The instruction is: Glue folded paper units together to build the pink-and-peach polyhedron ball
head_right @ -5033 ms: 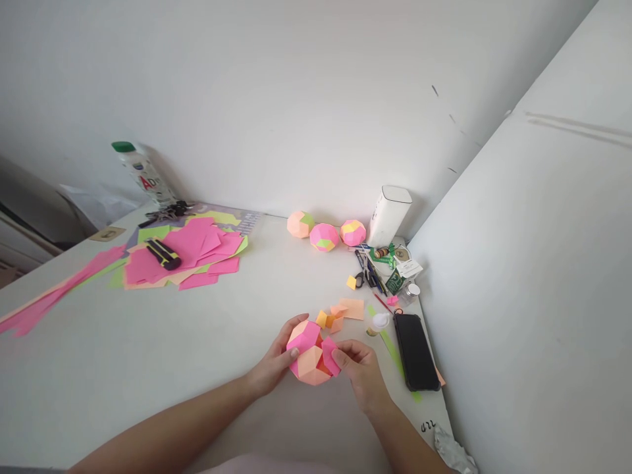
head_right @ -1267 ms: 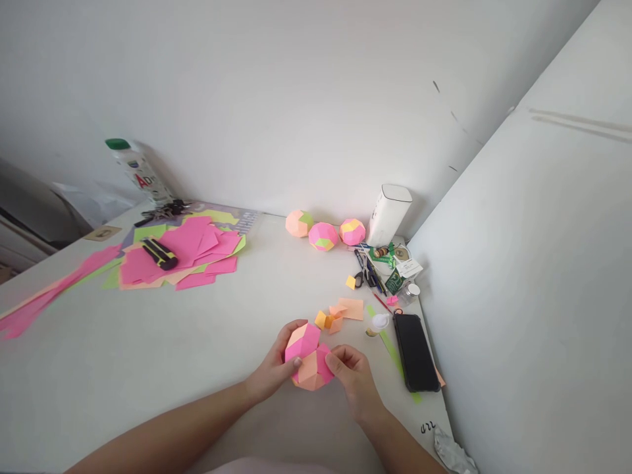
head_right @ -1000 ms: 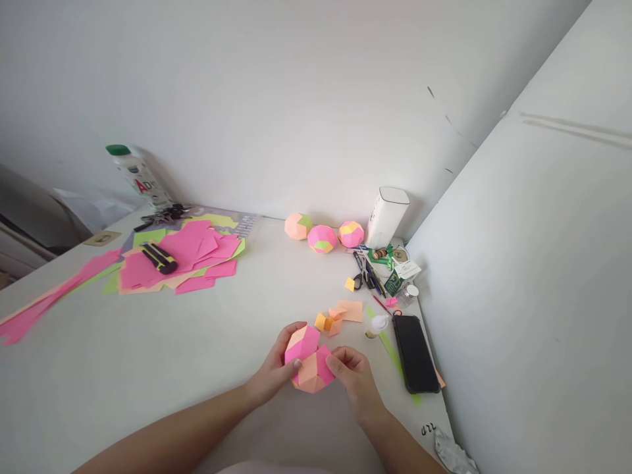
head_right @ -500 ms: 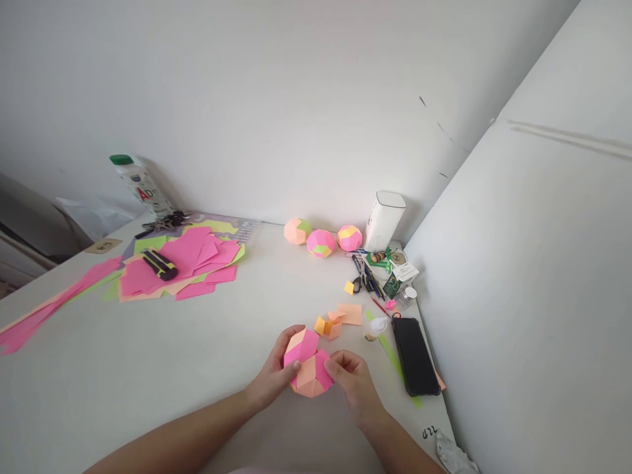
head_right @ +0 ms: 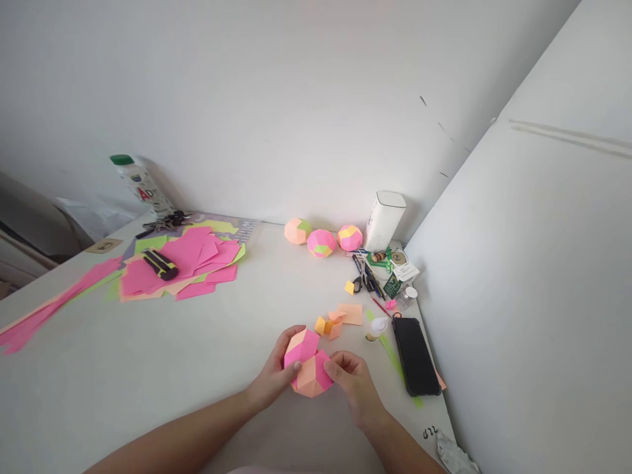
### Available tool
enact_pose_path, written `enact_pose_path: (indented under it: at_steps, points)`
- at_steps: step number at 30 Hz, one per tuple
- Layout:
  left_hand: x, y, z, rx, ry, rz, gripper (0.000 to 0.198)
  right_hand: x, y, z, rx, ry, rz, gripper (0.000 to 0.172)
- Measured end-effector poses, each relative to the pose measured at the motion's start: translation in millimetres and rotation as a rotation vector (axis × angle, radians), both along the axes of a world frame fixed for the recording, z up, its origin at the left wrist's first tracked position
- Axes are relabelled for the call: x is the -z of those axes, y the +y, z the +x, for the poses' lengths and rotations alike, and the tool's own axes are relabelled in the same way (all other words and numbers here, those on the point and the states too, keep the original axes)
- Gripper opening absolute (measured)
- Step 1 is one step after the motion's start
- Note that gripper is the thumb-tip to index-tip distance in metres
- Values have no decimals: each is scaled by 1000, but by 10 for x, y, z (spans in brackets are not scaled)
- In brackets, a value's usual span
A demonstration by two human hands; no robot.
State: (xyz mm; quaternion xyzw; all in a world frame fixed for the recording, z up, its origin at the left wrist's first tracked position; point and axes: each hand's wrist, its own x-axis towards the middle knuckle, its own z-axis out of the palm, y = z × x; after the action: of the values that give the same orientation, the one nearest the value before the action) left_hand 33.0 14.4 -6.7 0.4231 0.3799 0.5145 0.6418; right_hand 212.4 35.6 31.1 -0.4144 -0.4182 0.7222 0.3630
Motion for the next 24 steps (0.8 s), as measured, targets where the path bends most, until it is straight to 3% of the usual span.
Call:
enact_pose_path:
  at_steps: [16,24]
  points:
    - [-4,-6,17,123,30,134,69,3,34,12,-117,15,50,29]
    - [50,6,21,56,148,243,70,75,37,17,-119,34,105,30]
